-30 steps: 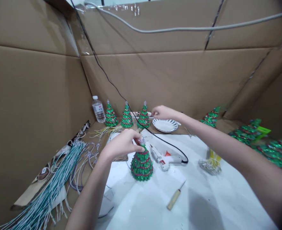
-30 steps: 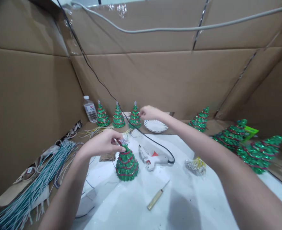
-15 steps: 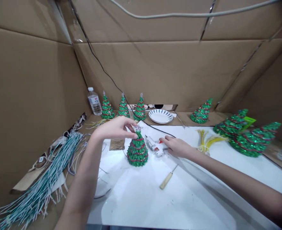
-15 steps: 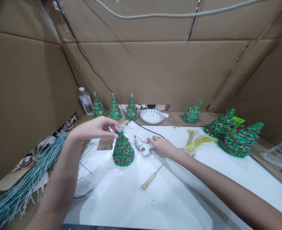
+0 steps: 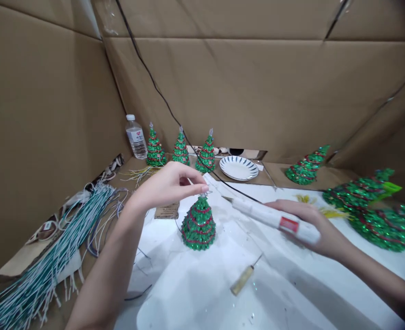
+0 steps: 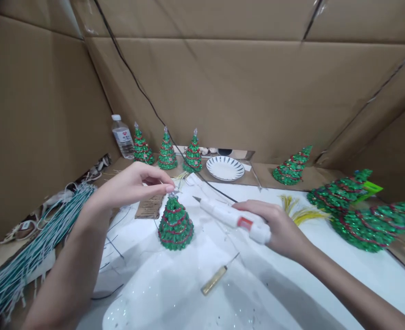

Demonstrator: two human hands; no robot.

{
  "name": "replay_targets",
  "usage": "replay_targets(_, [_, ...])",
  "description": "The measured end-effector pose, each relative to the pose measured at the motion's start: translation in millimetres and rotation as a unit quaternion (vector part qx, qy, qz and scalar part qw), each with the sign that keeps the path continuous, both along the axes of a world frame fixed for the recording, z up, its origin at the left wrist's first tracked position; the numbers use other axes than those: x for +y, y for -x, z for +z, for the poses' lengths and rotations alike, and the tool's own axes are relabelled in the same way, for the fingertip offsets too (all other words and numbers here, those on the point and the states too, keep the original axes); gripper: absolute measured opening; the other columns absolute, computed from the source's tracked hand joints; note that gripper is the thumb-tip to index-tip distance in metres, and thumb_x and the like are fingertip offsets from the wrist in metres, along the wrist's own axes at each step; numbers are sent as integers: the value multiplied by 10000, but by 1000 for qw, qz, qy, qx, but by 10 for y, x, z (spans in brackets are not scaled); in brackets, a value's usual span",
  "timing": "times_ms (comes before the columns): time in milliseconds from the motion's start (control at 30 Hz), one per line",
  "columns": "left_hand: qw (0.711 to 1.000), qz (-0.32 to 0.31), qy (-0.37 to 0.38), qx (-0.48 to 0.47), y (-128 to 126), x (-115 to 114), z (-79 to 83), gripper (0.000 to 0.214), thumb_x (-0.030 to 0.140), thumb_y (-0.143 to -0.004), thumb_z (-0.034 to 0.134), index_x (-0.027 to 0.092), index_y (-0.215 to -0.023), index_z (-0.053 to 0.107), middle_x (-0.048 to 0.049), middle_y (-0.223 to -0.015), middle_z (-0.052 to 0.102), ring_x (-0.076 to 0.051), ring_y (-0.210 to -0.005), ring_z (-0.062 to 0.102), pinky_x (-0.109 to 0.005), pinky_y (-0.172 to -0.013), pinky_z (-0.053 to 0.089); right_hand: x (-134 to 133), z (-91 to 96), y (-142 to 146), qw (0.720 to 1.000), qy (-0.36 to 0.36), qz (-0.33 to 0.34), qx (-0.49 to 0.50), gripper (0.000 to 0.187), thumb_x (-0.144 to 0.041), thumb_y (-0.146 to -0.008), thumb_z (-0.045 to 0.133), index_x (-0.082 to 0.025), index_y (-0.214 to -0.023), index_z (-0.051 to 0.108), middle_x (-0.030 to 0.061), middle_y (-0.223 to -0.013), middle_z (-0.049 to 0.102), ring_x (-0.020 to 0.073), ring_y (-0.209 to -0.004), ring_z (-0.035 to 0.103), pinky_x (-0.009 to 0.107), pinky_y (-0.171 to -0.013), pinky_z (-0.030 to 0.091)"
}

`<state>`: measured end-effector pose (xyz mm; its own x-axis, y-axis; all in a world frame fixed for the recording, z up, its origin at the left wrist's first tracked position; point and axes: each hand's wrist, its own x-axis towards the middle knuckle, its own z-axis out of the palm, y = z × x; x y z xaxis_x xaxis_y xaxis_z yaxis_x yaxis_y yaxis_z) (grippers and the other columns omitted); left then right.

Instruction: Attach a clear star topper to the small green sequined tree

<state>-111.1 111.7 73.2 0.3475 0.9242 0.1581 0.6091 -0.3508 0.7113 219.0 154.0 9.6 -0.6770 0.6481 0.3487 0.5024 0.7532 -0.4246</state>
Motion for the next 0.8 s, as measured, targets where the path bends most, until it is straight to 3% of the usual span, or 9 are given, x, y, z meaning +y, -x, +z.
replay_targets(133, [999,-7,41,-24,-11,25,3,235,361,-837,572,164,-889,690,-17,-836,690,-114,-718,611,-189,-597,462,-141,130,78,997,59,33,22,199,-344,-802,556,-355,-994,608,37,-817,659,223,-694,637,327,-564,479])
replay_targets(233, [996,-4,71,-53,-2,36,10,225,346,-827,584,169,-949,649,-19,-922,670,-105,-728,622,-174,-592,470,-147,174,161,997,69,39,27,262,-329,-811,532,-412,-1055,579,25,-780,625,215,-666,613,322,-545,465])
replay_targets(333, [991,11,113,-67,14,47,6,272,386,-808,603,182,-988,612,-20,-944,640,-64,-596,576,-144,-460,391,-65,177,197,995,81,50,13,316,-313,-818,487,-437,-1096,570,25,-797,614,214,-676,603,325,-568,470])
replay_targets(433, [985,21,151,-77,22,55,-1,277,404,-803,608,201,-990,595,8,-807,600,-38,-495,499,-135,-385,283,43,162,196,995,76,59,-4,349,-289,-825,476,-449,-1124,555,29,-789,603,209,-661,594,317,-543,462])
replay_targets(567, [985,26,154,-77,12,61,-5,225,394,-807,607,217,-945,590,51,-616,478,-51,-492,479,-135,-394,266,136,139,183,996,52,71,-28,388,-245,-819,518,-467,-1135,548,22,-819,625,196,-693,621,289,-537,481])
replay_targets(800, [985,25,159,-67,-5,43,20,200,394,-825,594,213,-910,598,79,-524,356,-43,-450,358,-148,-397,230,174,170,213,994,44,78,-62,399,-246,-817,516,-474,-1144,510,35,-845,637,209,-733,637,314,-548,520])
